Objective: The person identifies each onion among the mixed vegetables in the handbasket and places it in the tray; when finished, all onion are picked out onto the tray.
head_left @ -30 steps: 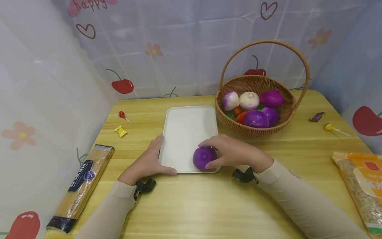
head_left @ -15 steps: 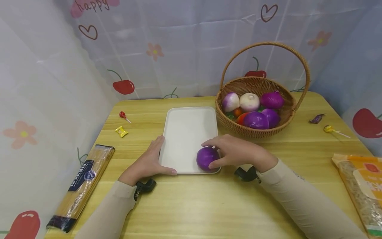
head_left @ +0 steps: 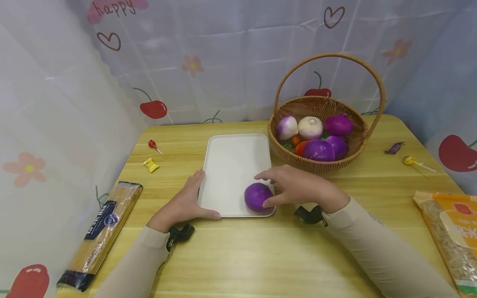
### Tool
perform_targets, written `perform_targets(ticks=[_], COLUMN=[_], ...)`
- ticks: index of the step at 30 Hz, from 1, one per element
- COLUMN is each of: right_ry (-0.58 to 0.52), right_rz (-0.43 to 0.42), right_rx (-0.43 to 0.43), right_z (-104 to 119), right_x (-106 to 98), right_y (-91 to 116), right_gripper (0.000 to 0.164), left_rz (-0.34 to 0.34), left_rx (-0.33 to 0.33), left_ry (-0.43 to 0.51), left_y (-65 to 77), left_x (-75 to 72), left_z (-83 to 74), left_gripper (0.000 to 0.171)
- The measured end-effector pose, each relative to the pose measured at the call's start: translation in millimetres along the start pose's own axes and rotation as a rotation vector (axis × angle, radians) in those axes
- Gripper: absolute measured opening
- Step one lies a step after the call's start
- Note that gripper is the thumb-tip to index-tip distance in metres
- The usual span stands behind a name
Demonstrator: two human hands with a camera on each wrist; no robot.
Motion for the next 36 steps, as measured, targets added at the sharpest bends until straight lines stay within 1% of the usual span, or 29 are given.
perform_targets(ticks=[7,12,23,25,29,36], right_ry=[0.009,0.020,0.026,0.028,0.036,0.049], right_rz=[0.012,-0.007,-0.029,-0.052,-0.127,-0.246], right_rx=[0.037,0.048,0.044,0.036,0.026,0.031], right_z=[-1,0,5,5,2,0], right_x=[-1,-6,-16,-19,-32,-57], right_y=[1,4,8,9,12,22], right_gripper=[0.068,0.069,0.068,0.068,0.068,0.061], left_rz=[0.003,0.004,-0.003,-0.003,-0.002,-0.003], left_rx=[0.002,0.002,0.016,0.016,0.014,0.013], left_ry=[-0.004,-0.004,-0.012,-0.011,-0.003,0.004], left_y=[0.0,-0.1,-1.3,-1.2,-0.6,0.3], left_x=[-0.8,-0.6,-0.8,-0.9,-0.4,-0.1], left_z=[-0.4,-0.1,0.5,0.4,0.6,0.6], left_gripper=[0.154,0.153,0.154,0.154,0.154,0.154])
Point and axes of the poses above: each hand's wrist, its own y-axis away from the middle knuckle, its own x-axis out of the palm, z = x × y, the point moved 6 cm from there along -y, towards the middle knuckle, and after that the axes turned 1 degree about z, right-handed, at the moved point
